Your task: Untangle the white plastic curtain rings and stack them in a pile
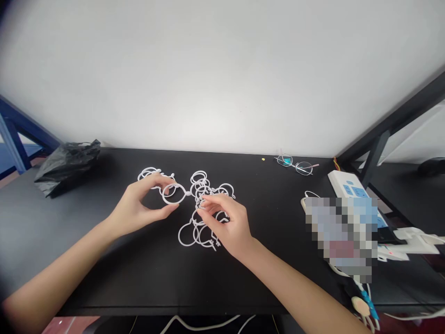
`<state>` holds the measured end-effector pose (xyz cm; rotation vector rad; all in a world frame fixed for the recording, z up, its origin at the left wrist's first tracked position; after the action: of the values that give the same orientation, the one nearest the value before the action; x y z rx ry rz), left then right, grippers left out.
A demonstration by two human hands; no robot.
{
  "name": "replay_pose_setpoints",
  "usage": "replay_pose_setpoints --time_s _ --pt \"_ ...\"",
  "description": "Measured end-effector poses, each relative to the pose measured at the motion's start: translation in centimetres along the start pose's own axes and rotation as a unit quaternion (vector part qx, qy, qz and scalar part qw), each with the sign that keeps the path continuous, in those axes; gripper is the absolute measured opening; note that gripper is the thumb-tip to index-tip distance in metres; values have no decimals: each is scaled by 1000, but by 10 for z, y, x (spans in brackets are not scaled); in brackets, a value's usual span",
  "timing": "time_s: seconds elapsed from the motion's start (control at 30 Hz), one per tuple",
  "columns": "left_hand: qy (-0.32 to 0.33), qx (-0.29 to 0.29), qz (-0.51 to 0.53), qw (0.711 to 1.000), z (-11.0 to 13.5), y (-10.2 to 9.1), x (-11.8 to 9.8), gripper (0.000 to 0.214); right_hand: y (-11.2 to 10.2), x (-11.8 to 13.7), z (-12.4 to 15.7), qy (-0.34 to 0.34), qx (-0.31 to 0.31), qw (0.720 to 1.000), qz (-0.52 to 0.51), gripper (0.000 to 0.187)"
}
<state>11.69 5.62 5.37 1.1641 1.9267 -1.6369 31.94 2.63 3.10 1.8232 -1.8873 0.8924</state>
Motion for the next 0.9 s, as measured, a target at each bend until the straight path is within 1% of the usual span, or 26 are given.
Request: replay_pose_setpoints --time_s 0.07,0.13,0.23,0.33,0.43,0.57,0.73,0.9 --pt "4 -12 -107 994 -4 -4 7 29 0 0 0 1 -3 1000 3 24" --pt "0 -23 -217 976 -8 -7 16 29 1 0 0 -3 -5 1000 6 20" --pt "-58 -28 -323 944 -13 -15 34 34 2 2 0 -3 0 1000 8 13" --pt "-120 -26 -378 918 -15 -25 47 38 3 2 -1 0 5 1000 10 10" --pt "-170 -13 -399 901 -15 -31 57 37 3 2 -1 0 6 1000 11 11" --pt "-208 27 -398 893 -13 -31 69 37 2 2 -1 -4 9 1000 15 11" --pt "-215 34 -383 898 -13 -30 72 32 2 2 -2 -6 15 1000 21 12" --pt "-220 42 -351 909 -12 -31 74 33 2 3 -3 -10 18 999 29 11"
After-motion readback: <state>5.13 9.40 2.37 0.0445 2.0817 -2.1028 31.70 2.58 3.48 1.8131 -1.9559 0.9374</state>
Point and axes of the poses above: each hand's wrist, its own z-axis away from the middle knuckle, its own y-axis out of the palm, x = y × z, the point moved 6 cm from there along -z, towards the middle knuckle, and after that the axes turned 15 degrees about -y, right-handed, at the moved point
